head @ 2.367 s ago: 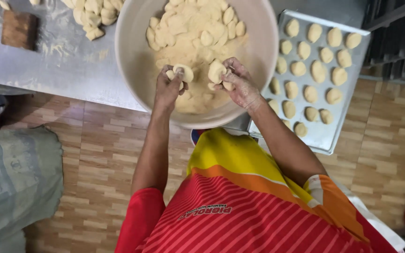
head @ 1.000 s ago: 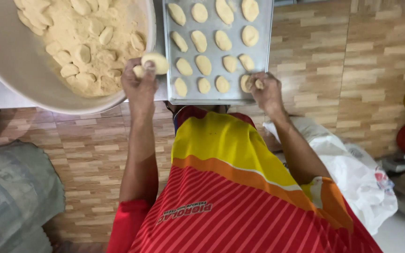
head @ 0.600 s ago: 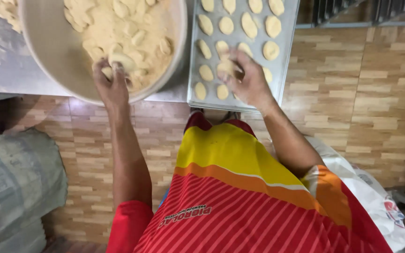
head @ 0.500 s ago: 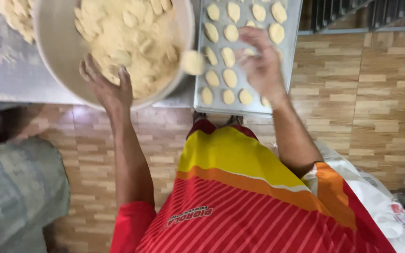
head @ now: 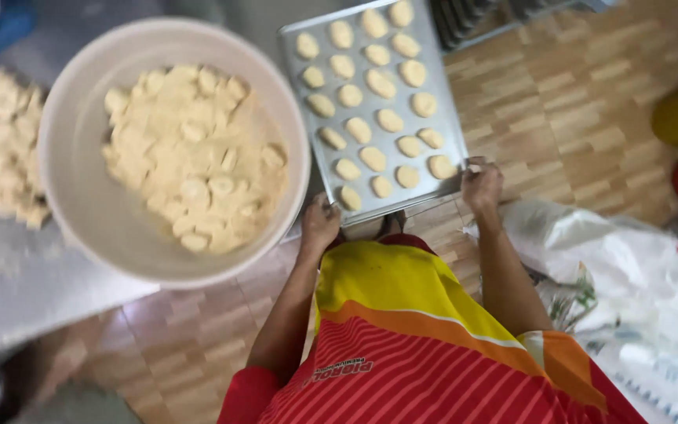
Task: Shaping small pieces of dough and arranging them on baking trays in a bakery.
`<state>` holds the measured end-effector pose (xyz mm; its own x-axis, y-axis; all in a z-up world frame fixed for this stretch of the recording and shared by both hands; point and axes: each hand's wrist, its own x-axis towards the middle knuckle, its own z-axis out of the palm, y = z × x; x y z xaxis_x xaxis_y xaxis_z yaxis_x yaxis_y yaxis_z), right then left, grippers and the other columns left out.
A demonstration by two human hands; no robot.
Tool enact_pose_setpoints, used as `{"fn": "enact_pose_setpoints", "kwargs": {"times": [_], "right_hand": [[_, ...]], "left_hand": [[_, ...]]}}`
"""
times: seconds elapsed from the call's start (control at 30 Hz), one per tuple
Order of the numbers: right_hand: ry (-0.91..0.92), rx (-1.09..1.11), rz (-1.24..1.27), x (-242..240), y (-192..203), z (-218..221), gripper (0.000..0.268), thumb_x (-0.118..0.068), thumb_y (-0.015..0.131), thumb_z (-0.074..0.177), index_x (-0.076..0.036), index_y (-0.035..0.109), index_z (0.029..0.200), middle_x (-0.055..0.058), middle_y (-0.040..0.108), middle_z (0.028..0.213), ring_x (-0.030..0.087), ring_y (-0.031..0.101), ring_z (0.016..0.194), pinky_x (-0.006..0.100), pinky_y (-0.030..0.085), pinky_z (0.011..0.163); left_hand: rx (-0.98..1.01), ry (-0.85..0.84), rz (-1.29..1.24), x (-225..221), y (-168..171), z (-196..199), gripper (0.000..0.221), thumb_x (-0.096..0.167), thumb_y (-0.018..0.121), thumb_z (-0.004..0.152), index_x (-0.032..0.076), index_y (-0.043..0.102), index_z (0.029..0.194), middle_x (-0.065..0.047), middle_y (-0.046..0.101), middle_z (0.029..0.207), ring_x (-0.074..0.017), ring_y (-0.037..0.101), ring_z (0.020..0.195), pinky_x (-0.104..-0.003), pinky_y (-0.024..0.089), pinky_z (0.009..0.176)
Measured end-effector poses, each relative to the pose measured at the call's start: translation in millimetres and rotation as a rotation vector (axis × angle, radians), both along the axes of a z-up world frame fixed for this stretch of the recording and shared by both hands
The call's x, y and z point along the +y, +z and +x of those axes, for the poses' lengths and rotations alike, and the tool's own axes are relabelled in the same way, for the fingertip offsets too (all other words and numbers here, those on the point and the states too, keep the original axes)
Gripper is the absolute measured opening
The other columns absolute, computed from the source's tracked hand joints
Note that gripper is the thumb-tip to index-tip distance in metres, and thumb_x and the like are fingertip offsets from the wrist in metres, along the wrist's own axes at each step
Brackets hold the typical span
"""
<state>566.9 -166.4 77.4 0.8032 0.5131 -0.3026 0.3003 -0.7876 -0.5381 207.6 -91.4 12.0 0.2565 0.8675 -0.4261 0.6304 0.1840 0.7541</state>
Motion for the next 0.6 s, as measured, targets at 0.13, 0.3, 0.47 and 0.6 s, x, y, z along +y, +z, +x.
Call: {"fn": "enact_pose_setpoints", "kwargs": {"times": [0.13,0.3,0.47,0.6], "right_hand": [[-0.13,0.054,0.087,-11,-71,25,0.014,-0.018,0.068,0.095,-0.03,0.074,0.101,0.01,0.07,0.088,0.024,0.07,0.097,0.036,0.048,0.084],[-0.042,0.027,0.281,-16,-121,50,0.019,-0.013,0.07,0.093,-0.025,0.077,0.106,0.018,0.073,0.078,0.031,0.075,0.085,0.035,0.054,0.069],[0.003,0.22,-0.035,0,-76,47,0.032,-0.037,0.053,0.1,-0.016,0.073,0.113,0.024,0.076,0.104,0.04,0.07,0.11,0.054,0.054,0.094],[0.047,0.275,0.159,3,-98,65,0.045,-0.045,0.05,0.103,-0.008,0.074,0.116,0.025,0.074,0.112,0.042,0.066,0.118,0.056,0.052,0.1]], "left_hand": [[-0.084,0.084,-0.04,6,7,-3,0.031,0.029,0.064,0.089,0.009,0.069,0.112,-0.019,0.074,0.1,-0.0347,0.073,0.1,-0.046,0.056,0.085],[-0.206,0.191,-0.016,6,18,4,0.048,0.032,0.071,0.087,0.0,0.064,0.122,-0.029,0.071,0.104,-0.043,0.071,0.103,-0.047,0.058,0.082],[-0.17,0.336,-0.336,18,12,17,0.078,0.043,0.056,0.103,-0.004,0.027,0.159,-0.035,0.026,0.161,-0.0526,0.035,0.145,-0.062,0.051,0.101],[-0.165,0.453,-0.196,-3,53,59,0.067,0.042,0.042,0.108,-0.012,0.046,0.148,-0.04,0.046,0.146,-0.0509,0.047,0.137,-0.057,0.052,0.104]]}}
